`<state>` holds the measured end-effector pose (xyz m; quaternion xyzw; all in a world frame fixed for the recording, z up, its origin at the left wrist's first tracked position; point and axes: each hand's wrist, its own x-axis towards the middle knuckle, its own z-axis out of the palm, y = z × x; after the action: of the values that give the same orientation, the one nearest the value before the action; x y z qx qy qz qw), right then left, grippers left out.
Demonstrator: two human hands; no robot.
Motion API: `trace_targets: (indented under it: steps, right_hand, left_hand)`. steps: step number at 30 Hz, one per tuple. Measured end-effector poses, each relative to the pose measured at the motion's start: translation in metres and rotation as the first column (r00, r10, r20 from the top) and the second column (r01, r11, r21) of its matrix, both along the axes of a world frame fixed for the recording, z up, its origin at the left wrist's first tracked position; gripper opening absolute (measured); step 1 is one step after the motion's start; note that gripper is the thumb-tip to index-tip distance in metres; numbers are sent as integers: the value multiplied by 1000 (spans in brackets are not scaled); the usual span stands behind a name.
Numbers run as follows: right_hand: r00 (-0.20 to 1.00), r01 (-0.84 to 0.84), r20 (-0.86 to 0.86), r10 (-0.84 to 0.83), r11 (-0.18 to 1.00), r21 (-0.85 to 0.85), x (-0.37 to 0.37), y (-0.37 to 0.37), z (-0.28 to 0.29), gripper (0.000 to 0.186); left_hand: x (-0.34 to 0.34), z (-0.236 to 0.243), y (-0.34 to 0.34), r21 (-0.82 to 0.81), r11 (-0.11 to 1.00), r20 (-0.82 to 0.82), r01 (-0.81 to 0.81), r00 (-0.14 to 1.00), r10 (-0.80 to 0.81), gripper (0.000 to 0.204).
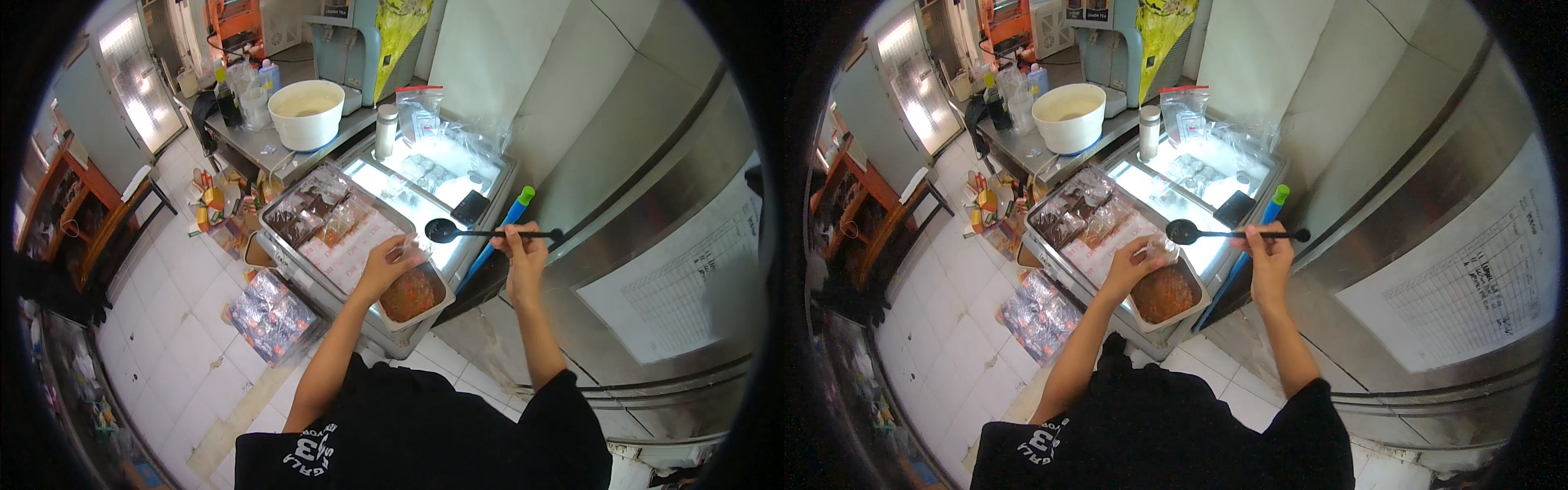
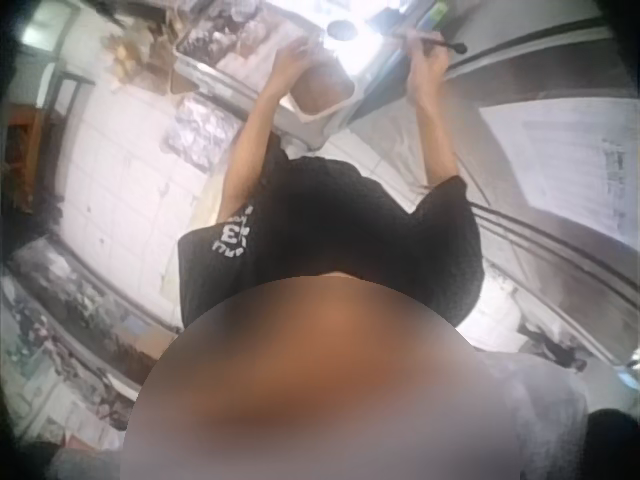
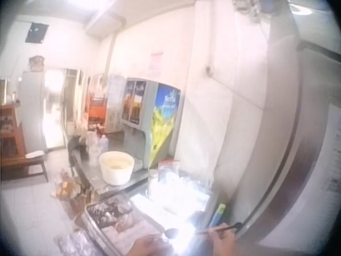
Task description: The person scoops a reddish-brown food mixture from a metal container into small plastic bags using a spoon. They seal each bag and place it on a tray. The person repeats this process multiple times.
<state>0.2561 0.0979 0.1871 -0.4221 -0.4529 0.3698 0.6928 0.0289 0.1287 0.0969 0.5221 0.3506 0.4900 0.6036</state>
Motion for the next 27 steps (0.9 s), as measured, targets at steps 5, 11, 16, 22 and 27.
trace_targets:
  steps: [5,11,16,22,27]
  right_hand:
    - [992,39,-101,-75,945,-324,20,22,-100,8]
    - [767,356,620,-165,913,-198,-30,2,-148,19]
    - [906,-399,-314,283,819,-413,-71,-48,-112,19]
    - [523,-687,-810,266,693,-217,-91,-61,-94,22]
    - [426,-658,-871,244,744,-114,-83,-60,-101,25]
  left_hand:
    - [-16,-38,-18,-188,975,74,-114,989,130,52]
    - [3,-50,-43,-216,961,232,-173,947,223,52]
    - [26,-37,-60,-158,934,330,-320,875,355,50]
    - [39,-26,-76,47,900,301,-432,866,400,49]
    - [16,-13,-71,-1,980,262,-200,945,193,40]
